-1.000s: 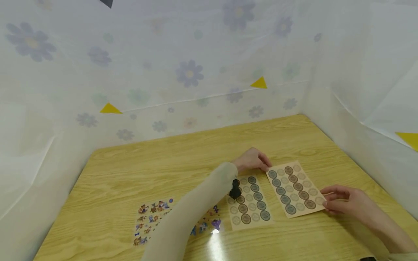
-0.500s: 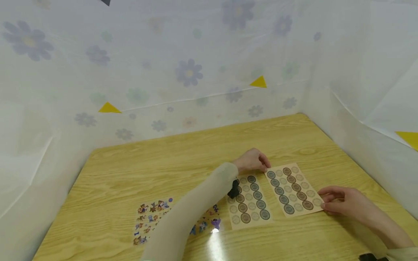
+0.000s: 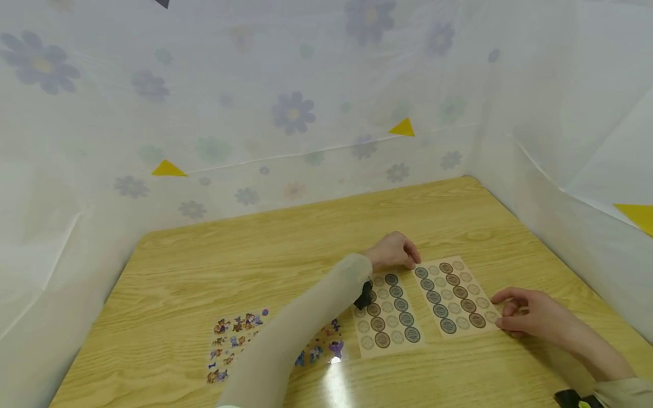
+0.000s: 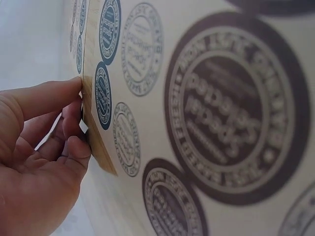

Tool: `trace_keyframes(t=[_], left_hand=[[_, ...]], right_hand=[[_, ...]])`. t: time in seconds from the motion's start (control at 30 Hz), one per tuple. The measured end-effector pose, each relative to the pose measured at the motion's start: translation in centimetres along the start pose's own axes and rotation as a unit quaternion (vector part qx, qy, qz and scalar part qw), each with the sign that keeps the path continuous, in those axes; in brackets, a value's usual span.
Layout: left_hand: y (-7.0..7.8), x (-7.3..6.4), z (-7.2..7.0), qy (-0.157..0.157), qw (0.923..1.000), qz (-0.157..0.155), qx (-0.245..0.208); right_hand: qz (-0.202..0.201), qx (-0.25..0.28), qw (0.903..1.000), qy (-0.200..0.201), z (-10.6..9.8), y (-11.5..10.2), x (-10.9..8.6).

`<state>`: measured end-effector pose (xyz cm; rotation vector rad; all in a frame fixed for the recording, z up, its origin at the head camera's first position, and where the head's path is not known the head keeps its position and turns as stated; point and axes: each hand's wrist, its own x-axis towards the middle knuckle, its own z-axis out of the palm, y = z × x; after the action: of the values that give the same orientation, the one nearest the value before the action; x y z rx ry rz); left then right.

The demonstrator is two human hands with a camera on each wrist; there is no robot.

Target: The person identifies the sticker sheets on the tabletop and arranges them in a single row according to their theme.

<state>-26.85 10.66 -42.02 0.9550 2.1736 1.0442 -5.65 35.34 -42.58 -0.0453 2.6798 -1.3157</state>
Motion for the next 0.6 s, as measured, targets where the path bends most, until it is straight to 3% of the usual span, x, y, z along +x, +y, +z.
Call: trace_keyframes(t=[0.4, 0.6], left_hand=[[-0.09, -0.02, -0.02, -0.008, 0.9999, 0.011, 0.009], [-0.20, 0.00, -0.23, -0.006, 0.9998, 0.015, -0.010]], right_hand=[[0.028, 0.025, 0.9988, -0.029, -0.36, -0.31, 0.41], [0.014, -0.030, 0.9994, 0.006, -0.19, -0.99, 0.72]])
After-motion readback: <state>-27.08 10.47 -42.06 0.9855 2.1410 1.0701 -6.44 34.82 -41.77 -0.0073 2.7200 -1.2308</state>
